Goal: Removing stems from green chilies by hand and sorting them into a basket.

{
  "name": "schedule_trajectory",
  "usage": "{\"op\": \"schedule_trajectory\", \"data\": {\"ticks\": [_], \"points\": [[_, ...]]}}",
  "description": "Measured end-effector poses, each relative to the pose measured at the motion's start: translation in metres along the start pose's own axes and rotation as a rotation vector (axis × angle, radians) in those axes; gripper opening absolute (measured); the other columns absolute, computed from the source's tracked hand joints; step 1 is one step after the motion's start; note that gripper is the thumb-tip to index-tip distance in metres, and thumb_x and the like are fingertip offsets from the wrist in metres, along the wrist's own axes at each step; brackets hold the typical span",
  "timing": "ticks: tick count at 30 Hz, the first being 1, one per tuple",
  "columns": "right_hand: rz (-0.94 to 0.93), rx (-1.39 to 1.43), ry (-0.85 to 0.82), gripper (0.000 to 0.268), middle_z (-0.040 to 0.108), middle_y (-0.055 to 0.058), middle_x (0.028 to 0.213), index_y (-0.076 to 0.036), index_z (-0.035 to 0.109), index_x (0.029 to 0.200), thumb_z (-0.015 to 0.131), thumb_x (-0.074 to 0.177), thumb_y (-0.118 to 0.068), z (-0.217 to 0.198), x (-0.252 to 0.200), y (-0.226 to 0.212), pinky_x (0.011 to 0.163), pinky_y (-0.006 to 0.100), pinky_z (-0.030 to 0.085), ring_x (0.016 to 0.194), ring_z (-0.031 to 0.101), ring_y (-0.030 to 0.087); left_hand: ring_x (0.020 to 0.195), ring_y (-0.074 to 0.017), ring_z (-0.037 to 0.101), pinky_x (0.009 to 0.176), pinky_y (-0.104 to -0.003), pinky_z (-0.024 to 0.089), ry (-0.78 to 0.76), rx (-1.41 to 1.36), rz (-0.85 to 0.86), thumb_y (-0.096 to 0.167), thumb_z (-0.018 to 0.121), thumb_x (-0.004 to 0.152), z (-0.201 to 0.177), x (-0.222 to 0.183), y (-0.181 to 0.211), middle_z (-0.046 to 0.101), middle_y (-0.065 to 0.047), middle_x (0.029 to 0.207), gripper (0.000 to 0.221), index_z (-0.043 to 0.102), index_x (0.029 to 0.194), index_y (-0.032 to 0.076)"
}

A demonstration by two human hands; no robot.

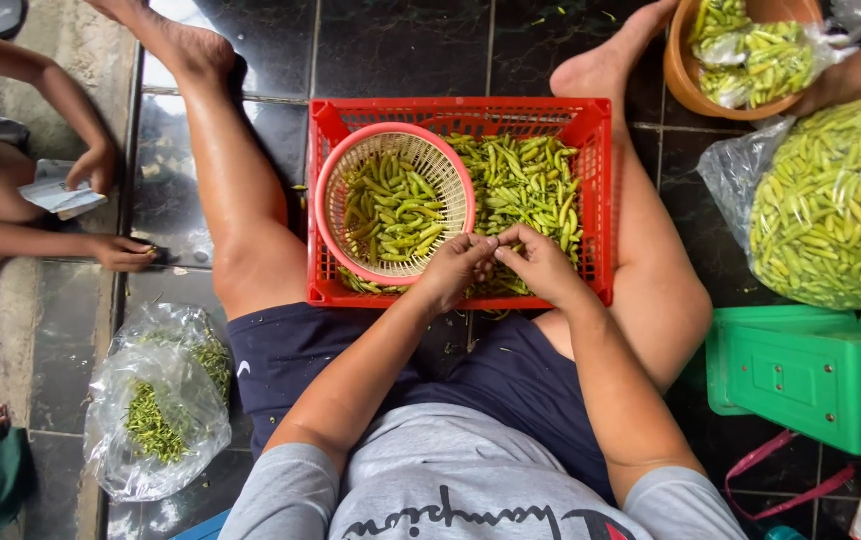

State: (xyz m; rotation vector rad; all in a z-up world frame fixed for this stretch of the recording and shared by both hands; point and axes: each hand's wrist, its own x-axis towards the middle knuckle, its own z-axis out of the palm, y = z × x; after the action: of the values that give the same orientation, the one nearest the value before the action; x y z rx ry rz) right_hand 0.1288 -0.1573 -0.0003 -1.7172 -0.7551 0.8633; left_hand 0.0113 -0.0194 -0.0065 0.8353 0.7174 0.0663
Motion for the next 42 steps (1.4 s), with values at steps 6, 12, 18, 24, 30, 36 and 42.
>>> {"op": "schedule_trajectory", "data": {"ticks": [6, 12, 18, 24, 30, 36, 42], "points": [[-0.118, 0.020, 0.068, 0.012, 0.072, 0.014, 0.096, -0.002, 0.073, 0.106, 0.075, 0.094, -0.003, 0.000, 0.008, 0.025, 0.074, 0.031, 0.052, 0.092, 0.065, 0.016, 0.059, -0.0040, 0.062, 0.048, -0.016, 0.051, 0.019, -0.038, -0.003, 0.027, 0.076, 0.096, -0.005, 0.006, -0.006, 0.064, 0.001, 0.074, 0.024, 0.061, 0.096, 0.008], [0.015, 0.342, 0.080, 0.012, 0.069, -0.002, 0.095, -0.004, 0.071, 0.107, 0.074, 0.095, -0.004, 0.009, 0.009, -0.008, 0.067, 0.015, 0.047, 0.086, 0.057, 0.002, 0.056, -0.0034, 0.055, 0.046, -0.014, 0.043, -0.019, -0.137, 0.078, 0.027, 0.073, 0.099, -0.004, -0.001, -0.001, 0.058, 0.002, 0.069, 0.021, 0.059, 0.093, 0.012], [0.167, 0.901, 0.011, 0.006, 0.064, 0.003, 0.096, -0.012, 0.066, 0.108, 0.065, 0.102, -0.010, 0.003, 0.018, -0.011, 0.071, 0.019, 0.042, 0.087, 0.056, 0.010, 0.060, -0.0024, 0.054, 0.049, -0.013, 0.040, -0.064, -0.314, 0.093, 0.030, 0.070, 0.100, -0.007, -0.010, 0.012, 0.058, 0.003, 0.073, 0.022, 0.058, 0.092, 0.014], [0.213, 0.965, 0.085, 0.007, 0.068, 0.008, 0.116, -0.015, 0.053, 0.105, 0.055, 0.100, -0.012, -0.035, 0.028, -0.059, 0.074, 0.025, 0.045, 0.100, 0.069, 0.020, 0.074, -0.0040, 0.065, 0.057, -0.013, 0.047, -0.071, -0.362, 0.100, 0.020, 0.069, 0.100, -0.004, -0.014, 0.019, 0.069, -0.001, 0.088, 0.014, 0.060, 0.103, 0.010], [0.171, -0.228, -0.022, 0.018, 0.073, 0.013, 0.101, -0.007, 0.069, 0.116, 0.060, 0.102, -0.014, -0.013, 0.052, -0.012, 0.060, 0.033, 0.049, 0.086, 0.071, 0.027, 0.077, -0.0065, 0.068, 0.063, -0.016, 0.051, -0.069, -0.421, 0.070, 0.008, 0.067, 0.098, -0.004, -0.015, 0.025, 0.072, -0.003, 0.092, 0.014, 0.063, 0.111, 0.009], [-0.178, -1.077, -0.083, 0.016, 0.064, 0.014, 0.093, -0.007, 0.075, 0.108, 0.063, 0.098, -0.005, 0.013, 0.046, -0.002, 0.065, 0.041, 0.057, 0.086, 0.067, 0.032, 0.077, -0.0066, 0.067, 0.065, -0.018, 0.053, -0.052, -0.393, 0.044, 0.005, 0.064, 0.095, -0.006, -0.012, 0.023, 0.071, -0.002, 0.091, 0.017, 0.064, 0.111, 0.009], [0.012, -0.703, 0.053, 0.018, 0.061, 0.010, 0.099, -0.007, 0.070, 0.113, 0.066, 0.102, -0.021, -0.008, 0.041, 0.013, 0.071, 0.046, 0.059, 0.088, 0.069, 0.034, 0.075, -0.0064, 0.070, 0.064, -0.019, 0.060, -0.019, -0.213, 0.033, 0.008, 0.061, 0.096, -0.005, -0.007, 0.015, 0.071, -0.003, 0.088, 0.014, 0.065, 0.109, 0.007]]}}
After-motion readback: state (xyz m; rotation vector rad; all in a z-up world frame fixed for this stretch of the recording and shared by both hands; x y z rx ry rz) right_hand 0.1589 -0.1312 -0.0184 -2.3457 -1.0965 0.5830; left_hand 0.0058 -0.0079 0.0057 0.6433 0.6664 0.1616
